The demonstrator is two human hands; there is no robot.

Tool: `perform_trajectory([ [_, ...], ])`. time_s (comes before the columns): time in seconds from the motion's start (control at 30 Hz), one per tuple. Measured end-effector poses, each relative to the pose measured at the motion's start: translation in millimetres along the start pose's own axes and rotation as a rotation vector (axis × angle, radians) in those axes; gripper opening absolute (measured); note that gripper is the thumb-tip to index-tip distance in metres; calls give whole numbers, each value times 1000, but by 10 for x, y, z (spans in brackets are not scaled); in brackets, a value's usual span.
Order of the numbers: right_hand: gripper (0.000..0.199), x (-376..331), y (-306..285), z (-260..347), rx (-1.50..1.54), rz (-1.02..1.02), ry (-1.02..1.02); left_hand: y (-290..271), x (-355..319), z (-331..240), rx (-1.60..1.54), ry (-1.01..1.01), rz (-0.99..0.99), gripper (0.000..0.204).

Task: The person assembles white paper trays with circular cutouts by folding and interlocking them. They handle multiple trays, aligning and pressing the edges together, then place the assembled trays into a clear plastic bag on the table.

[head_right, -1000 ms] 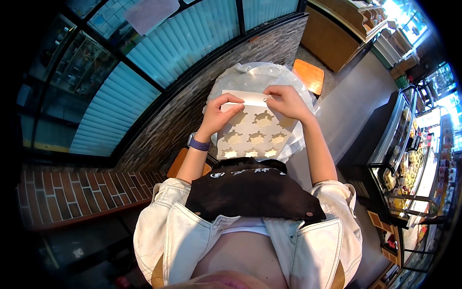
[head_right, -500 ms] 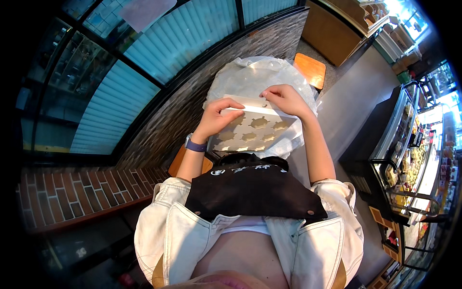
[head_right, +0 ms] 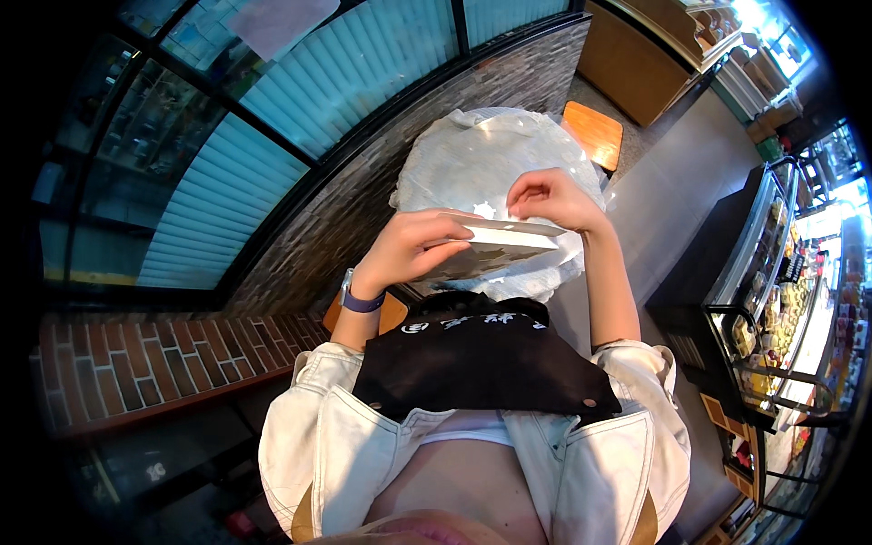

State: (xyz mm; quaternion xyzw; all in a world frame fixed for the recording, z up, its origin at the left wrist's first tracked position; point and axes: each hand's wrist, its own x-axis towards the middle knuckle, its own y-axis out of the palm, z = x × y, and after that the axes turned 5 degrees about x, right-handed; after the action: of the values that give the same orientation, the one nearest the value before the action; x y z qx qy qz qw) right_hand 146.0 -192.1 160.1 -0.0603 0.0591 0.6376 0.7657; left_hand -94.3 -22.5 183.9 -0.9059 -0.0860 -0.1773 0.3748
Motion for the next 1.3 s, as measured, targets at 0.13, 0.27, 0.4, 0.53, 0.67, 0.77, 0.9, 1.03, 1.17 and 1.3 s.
perform_trajectory([
  [0.13, 20, 124, -99, -508, 297, -572, -72, -239, -50, -38, -41, -59, -153, 16],
  [0.27, 20, 292, 46, -1195, 429, -653, -8, -497, -211, 127, 10, -239, -438, 13],
  [0.4, 22, 308, 249, -1900, -101, -589, 16, -509, -292, 454, -149, -354, -858, 13],
  [0.53, 50, 194, 520, -1518, 840, -464, 152, -428, -402, 791, -214, -448, -1172, 17],
  [0.67, 53, 17, 684, -1028, 1047, -427, -50, -278, -472, 982, -709, -525, -1366, 24],
  [0.77, 51, 21, 835, -864, 663, -377, 12, -143, -451, 1020, -695, -569, -1437, 25],
  [0.9, 23, 135, 853, -1050, 635, -489, 22, -18, -391, 896, -742, -588, -1424, 23],
  [1.03, 11, 151, 860, -1176, 640, -615, 47, 74, -387, 916, -740, -527, -1388, 22],
  [1.17, 11, 87, 845, -1143, 630, -642, -2, 189, -438, 976, -784, -546, -1370, 23],
  [1.3, 11, 82, 840, -1113, 589, -639, -42, 258, -514, 987, -821, -611, -1394, 23],
])
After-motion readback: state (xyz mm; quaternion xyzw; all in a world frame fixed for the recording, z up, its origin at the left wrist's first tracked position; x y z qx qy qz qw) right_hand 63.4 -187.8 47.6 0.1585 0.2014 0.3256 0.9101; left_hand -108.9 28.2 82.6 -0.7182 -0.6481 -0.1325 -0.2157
